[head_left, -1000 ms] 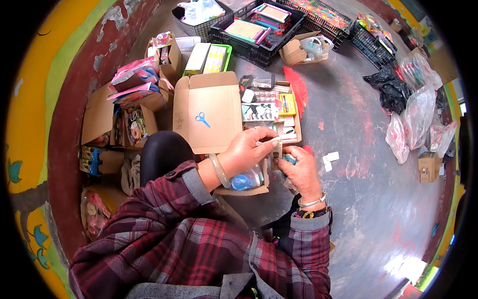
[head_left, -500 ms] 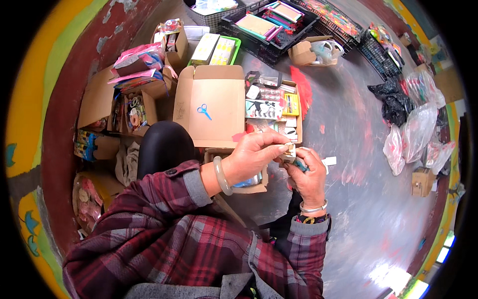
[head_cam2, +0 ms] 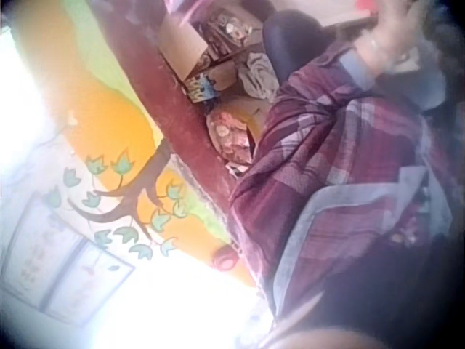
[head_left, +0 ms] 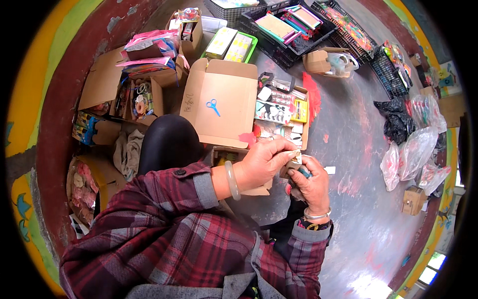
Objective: The person sits on the floor and sorts through a cardboard box filled with various small items. They pick up items one by one, wipe them with a cloth, and place them back into the box or into a nearby container.
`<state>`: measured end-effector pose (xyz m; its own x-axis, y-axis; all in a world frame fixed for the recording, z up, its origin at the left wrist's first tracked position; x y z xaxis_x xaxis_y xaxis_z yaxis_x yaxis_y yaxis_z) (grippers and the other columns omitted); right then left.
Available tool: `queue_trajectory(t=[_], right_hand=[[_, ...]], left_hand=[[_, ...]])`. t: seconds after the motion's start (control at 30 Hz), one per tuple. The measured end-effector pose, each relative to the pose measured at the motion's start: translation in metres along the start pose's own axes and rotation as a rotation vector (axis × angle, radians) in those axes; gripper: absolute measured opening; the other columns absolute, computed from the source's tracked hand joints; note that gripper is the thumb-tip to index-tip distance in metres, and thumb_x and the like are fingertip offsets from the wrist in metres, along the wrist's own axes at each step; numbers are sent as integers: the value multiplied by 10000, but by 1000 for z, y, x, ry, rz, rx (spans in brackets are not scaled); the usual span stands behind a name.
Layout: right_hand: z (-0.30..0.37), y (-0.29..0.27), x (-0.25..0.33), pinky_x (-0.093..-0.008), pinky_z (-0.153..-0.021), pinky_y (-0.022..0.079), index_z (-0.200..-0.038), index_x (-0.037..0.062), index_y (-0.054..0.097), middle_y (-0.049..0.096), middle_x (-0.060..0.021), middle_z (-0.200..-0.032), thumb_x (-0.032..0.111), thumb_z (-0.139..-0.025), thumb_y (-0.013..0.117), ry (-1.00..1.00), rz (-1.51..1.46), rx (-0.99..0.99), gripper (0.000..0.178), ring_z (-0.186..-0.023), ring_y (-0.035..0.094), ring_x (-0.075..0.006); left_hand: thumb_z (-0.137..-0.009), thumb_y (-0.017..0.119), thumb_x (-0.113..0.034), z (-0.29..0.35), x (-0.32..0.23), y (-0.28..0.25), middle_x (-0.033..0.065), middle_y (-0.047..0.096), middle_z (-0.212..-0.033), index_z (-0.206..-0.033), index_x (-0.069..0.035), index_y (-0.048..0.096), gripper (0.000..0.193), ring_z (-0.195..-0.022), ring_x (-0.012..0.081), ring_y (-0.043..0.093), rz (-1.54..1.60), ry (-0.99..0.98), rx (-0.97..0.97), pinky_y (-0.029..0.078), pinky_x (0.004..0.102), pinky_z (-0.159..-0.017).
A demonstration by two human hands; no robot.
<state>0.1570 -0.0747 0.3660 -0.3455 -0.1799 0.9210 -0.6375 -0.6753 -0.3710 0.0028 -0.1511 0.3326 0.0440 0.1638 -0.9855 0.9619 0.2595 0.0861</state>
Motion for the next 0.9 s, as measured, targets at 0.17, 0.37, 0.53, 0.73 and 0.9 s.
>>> queue_trajectory(t=[0.17, 0.37, 0.53, 0.73, 0.9], right_hand=[[-6, 6, 0, -268, -714, 460, -1028, 18, 643, 606, -62, -895, 178, -729, 774, 0, 13, 23, 363, -820, 582, -153], [-13, 12, 7, -313, -698, 467, -955, 29, 646, 605, -85, -872, 120, -688, 743, -174, 237, 5, 298, -800, 599, -225], [-10, 14, 10, -364, -705, 468, -910, 40, 641, 609, -105, -885, 137, -661, 718, -225, 474, -58, 278, -833, 583, -290], [-4, 18, 12, -385, -716, 471, -889, 63, 639, 598, -100, -885, 128, -656, 709, -338, 725, -107, 252, -845, 575, -299], [0, 8, 3, -351, -713, 471, -904, 41, 641, 593, -94, -902, 106, -671, 710, -265, 534, -120, 252, -836, 585, -277]], left_hand=[[-910, 564, -69, 0, -9, -17, 47, 586, -927, -1038, 27, 586, 161, -852, 104, 576, 161, -158, 104, 491, 246, -743], [-902, 568, -41, 1, 5, -35, 56, 604, -975, -1091, 21, 563, 199, -891, 118, 584, 421, -348, 225, 495, 261, -776], [-885, 568, -24, 0, 7, -35, 49, 623, -928, -1071, 18, 563, 190, -854, 123, 598, 122, -285, 226, 500, 276, -747], [-852, 559, 10, -1, 4, -22, 55, 633, -870, -1017, 13, 569, 166, -798, 127, 618, -285, -226, 182, 508, 272, -695], [-859, 561, -2, -4, 14, -13, 56, 641, -855, -1032, 20, 595, 177, -813, 124, 625, 325, -415, 84, 510, 257, -699]])
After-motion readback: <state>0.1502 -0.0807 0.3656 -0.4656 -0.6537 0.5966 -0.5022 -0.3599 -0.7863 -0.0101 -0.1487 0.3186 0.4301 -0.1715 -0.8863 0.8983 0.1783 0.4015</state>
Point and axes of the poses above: each hand's wrist, its own z-axis away from the middle knuckle, its own y-axis out of the palm, x = y × z, the point moved 1 cm from there along -z, towards the middle knuckle
